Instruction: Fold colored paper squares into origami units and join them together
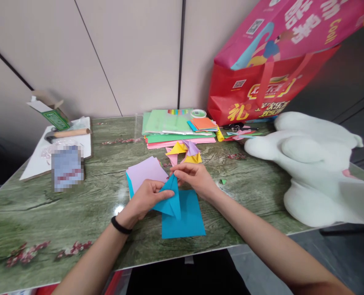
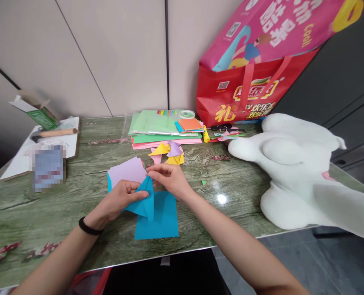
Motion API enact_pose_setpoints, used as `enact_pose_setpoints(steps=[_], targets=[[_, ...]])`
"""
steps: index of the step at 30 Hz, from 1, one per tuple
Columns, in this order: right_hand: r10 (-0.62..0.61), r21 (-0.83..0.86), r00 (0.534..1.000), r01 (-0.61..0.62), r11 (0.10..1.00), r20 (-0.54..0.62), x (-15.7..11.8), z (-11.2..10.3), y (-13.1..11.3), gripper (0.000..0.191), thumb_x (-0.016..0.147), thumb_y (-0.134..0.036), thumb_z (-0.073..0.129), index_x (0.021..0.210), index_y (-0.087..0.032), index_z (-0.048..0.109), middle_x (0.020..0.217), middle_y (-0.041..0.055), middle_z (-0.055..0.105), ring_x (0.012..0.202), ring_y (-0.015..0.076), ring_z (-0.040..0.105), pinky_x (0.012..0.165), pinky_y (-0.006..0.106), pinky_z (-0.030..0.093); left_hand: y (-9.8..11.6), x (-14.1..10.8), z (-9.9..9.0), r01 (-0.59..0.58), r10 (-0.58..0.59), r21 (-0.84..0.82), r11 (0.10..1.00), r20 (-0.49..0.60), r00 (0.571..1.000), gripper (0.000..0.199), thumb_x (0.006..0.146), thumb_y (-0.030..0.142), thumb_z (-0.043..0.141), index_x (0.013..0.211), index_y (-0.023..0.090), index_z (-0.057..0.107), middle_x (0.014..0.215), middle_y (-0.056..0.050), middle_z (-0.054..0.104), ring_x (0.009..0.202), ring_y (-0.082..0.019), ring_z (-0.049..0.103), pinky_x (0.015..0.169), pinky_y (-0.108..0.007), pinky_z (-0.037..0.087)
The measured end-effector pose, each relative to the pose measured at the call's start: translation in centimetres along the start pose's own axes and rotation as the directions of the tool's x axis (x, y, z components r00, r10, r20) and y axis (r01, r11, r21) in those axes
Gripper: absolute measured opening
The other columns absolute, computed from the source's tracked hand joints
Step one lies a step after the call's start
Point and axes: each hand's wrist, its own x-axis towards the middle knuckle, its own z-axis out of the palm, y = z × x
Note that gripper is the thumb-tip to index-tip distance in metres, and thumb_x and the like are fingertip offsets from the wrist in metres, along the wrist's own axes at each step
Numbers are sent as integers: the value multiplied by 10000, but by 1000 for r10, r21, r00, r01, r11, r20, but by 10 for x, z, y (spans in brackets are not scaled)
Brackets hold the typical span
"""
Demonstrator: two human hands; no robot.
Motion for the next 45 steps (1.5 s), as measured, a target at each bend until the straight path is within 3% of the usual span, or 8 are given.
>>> enact_pose_setpoints(steps=[4, 10, 16, 20, 28, 32, 41, 45], targets=[[19, -35, 1000, -19, 999, 5, 0, 1, -1, 240, 662, -396, 710, 699, -160, 689, 731, 20, 691, 588, 102, 587, 555, 232, 492, -3, 1, -1, -25, 24, 35, 999, 13, 1000, 365, 576, 429, 746, 572, 104, 580, 500, 23, 530, 437, -56, 386, 434, -184, 273], [38, -56, 993, -44, 997, -116, 0, 6, 5, 271, 652, -417, 706, 614, -160, 628, 524, -36, 585, 477, 85, 518, 488, 213, 446, -6, 3, -1, -89, 89, 132, 987, 2, 996, 389, 621, 456, 708, 547, 116, 534, 470, 52, 435, 429, -42, 305, 416, -179, 207], [39, 26, 997, -41, 999, 66, -1, 0, 0, 228, 677, -384, 699, 791, -186, 692, 794, 13, 707, 668, 118, 622, 624, 240, 507, -5, 2, -1, -110, 117, 150, 983, -40, 992, 391, 638, 471, 689, 560, 122, 530, 480, 54, 388, 435, -44, 271, 415, -190, 182], [62, 46, 996, -65, 997, 63, -2, 0, -2, 208, 615, -336, 748, 756, -189, 705, 795, 21, 721, 711, 138, 641, 655, 261, 518, -6, 3, -3, -156, 177, 233, 960, -71, 982, 412, 652, 480, 671, 529, 134, 485, 478, 67, 320, 448, -44, 224, 420, -195, 147], [89, 51, 995, -86, 995, -47, -3, 3, 1, 204, 594, -354, 757, 626, -171, 673, 727, 27, 715, 625, 123, 616, 579, 239, 495, -10, 5, -2, -185, 201, 292, 938, -23, 979, 420, 679, 484, 639, 528, 150, 435, 492, 68, 299, 462, -50, 222, 423, -192, 160], [121, 66, 985, -113, 991, -124, -3, 6, 5, 249, 579, -382, 762, 594, -167, 637, 630, 6, 673, 526, 101, 560, 489, 216, 462, -9, 5, -1, -171, 180, 271, 947, -8, 984, 396, 678, 499, 635, 579, 134, 517, 505, 48, 362, 472, -61, 274, 419, -192, 192], [110, -52, 992, -107, 993, 59, 0, 2, 9, 308, 605, -381, 748, 814, -170, 666, 620, -28, 619, 521, 83, 546, 476, 196, 482, -7, 4, 0, -145, 160, 261, 954, -37, 986, 444, 651, 494, 665, 499, 138, 448, 470, 74, 272, 440, -37, 193, 411, -193, 112], [111, -20, 994, -111, 994, -4, 1, 4, 7, 316, 554, -364, 778, 765, -169, 646, 534, -56, 566, 458, 72, 509, 449, 195, 463, -7, 5, 0, -145, 158, 239, 960, -35, 987, 430, 659, 490, 665, 522, 123, 489, 464, 75, 306, 438, -33, 215, 403, -182, 133]])
